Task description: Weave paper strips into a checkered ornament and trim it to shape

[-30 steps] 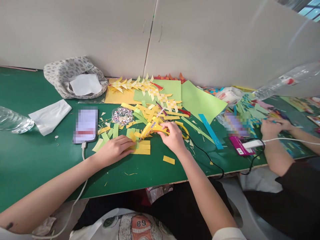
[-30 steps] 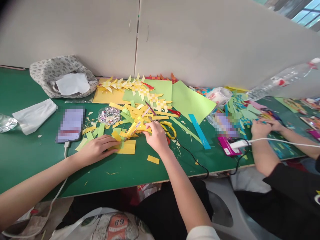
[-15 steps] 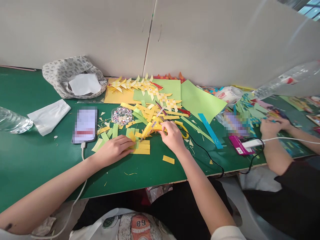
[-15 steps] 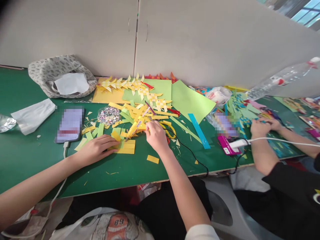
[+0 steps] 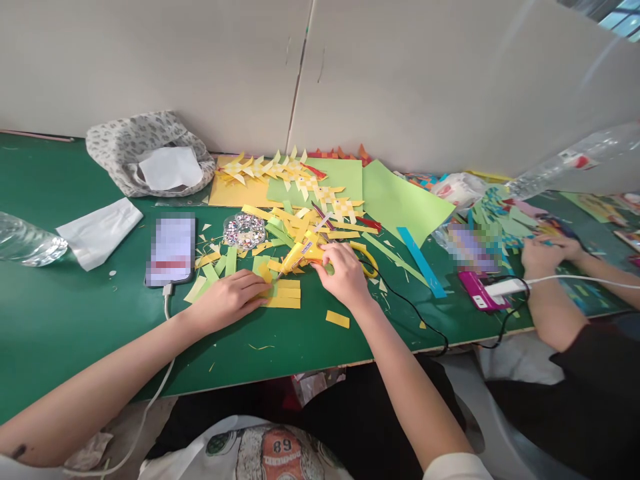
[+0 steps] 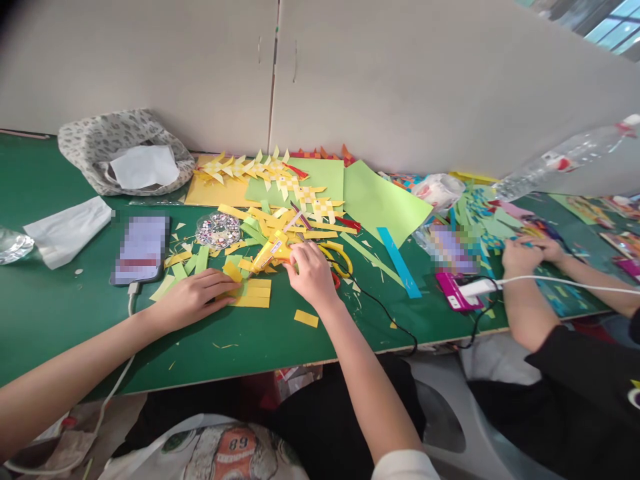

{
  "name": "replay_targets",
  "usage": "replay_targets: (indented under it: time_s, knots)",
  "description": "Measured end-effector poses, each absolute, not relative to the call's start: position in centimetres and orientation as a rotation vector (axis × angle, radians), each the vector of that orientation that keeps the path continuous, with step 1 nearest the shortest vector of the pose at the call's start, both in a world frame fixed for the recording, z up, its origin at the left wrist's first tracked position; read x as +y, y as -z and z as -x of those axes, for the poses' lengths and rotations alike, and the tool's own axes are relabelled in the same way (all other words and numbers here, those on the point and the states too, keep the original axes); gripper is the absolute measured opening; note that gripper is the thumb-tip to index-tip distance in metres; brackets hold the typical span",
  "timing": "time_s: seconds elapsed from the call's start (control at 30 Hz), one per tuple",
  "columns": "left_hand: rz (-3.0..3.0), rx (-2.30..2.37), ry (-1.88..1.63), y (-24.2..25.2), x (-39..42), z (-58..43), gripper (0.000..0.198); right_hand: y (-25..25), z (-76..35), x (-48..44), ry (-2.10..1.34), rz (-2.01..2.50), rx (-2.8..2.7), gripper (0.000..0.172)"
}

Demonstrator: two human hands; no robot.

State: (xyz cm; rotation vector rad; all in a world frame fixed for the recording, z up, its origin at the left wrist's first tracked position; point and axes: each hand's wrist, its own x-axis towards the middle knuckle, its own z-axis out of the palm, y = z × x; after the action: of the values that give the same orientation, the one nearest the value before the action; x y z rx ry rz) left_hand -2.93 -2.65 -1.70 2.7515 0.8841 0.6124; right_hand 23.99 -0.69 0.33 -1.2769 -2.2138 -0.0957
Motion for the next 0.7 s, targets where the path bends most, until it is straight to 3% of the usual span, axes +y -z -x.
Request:
replay_targets:
  time_s: [0.7]
  knots:
    - [-2.726,0.874,-0.594,1.44,-2.65,2.90,0.026,0.05,-24.03,-0.45,0.309,1.205,-2.282,0.015]
